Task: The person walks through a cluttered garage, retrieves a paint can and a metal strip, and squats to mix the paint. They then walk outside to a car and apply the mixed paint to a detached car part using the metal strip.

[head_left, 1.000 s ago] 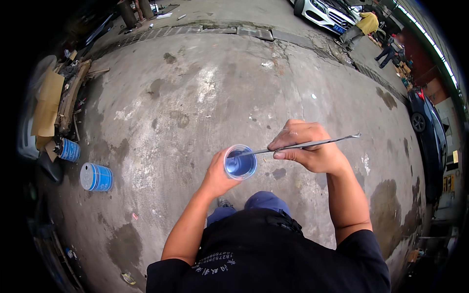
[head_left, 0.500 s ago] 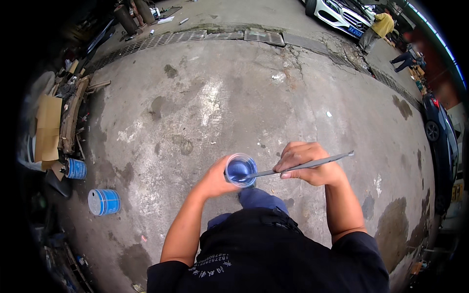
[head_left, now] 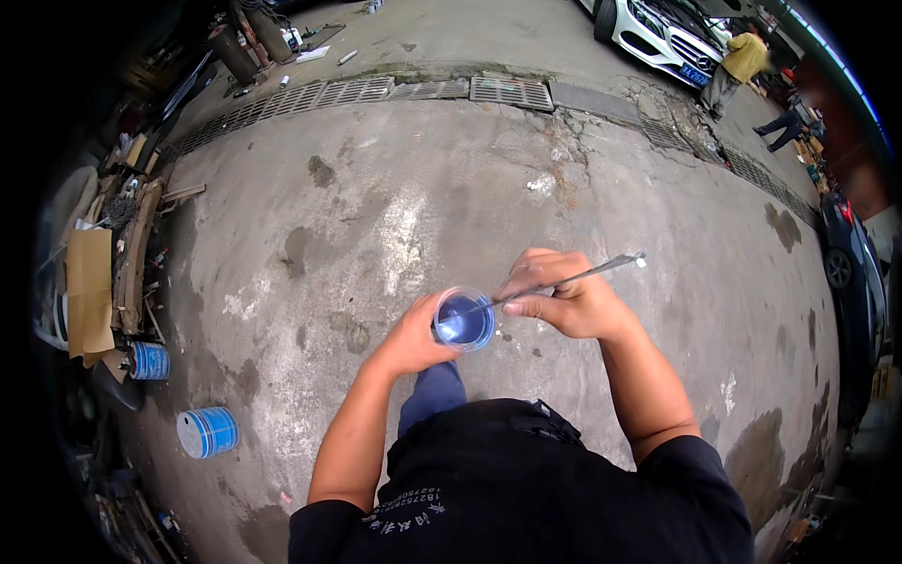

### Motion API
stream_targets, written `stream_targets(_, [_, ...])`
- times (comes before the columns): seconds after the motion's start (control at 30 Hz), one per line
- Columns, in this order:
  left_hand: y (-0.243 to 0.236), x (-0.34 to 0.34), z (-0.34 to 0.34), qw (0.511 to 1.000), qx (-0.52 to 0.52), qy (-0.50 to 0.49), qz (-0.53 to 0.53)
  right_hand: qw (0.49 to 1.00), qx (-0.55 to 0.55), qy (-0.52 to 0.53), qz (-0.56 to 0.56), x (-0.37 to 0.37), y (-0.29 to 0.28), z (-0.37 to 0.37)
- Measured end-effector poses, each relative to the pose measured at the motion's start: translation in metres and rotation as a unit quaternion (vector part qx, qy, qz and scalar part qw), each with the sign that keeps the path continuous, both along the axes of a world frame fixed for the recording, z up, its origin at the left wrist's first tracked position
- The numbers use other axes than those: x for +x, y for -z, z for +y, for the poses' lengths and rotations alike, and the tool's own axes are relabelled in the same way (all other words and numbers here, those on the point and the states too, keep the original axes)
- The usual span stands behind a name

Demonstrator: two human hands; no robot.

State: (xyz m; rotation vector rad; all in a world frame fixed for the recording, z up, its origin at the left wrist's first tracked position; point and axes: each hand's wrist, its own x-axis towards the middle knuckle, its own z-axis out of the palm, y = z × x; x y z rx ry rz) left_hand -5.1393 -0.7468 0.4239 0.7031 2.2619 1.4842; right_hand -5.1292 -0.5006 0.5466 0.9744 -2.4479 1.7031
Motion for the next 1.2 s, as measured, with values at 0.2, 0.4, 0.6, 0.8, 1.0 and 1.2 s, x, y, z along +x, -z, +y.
stream_targets(0.2, [0.016,-0.123,0.007,1.000,0.023,0.008,-0.015,0.998,0.003,0.057,-0.018,-0.113,0.013,0.036])
stream_targets(0.4, [0.009,-0.246,0.024,0.998,0.043,-0.010,0.040,0.988,0.090,-0.057,0.109,-0.215,-0.014,-0.003])
stream_targets(0.6, [0.013,-0.347,0.032,0.994,0.052,-0.031,0.088,0.993,0.073,0.074,0.053,-0.326,-0.022,0.013])
stream_targets(0.8, [0.039,-0.450,0.031,0.989,0.054,-0.061,0.125,0.994,0.053,-0.008,0.095,-0.433,-0.006,0.037])
stream_targets(1.0, [0.029,-0.578,0.055,0.973,0.050,-0.180,0.134,0.987,0.022,0.121,0.103,-0.580,0.016,0.046])
stream_targets(1.2, [0.038,-0.679,0.055,0.955,0.052,-0.289,0.051,0.994,-0.046,0.070,0.067,-0.689,-0.001,0.044])
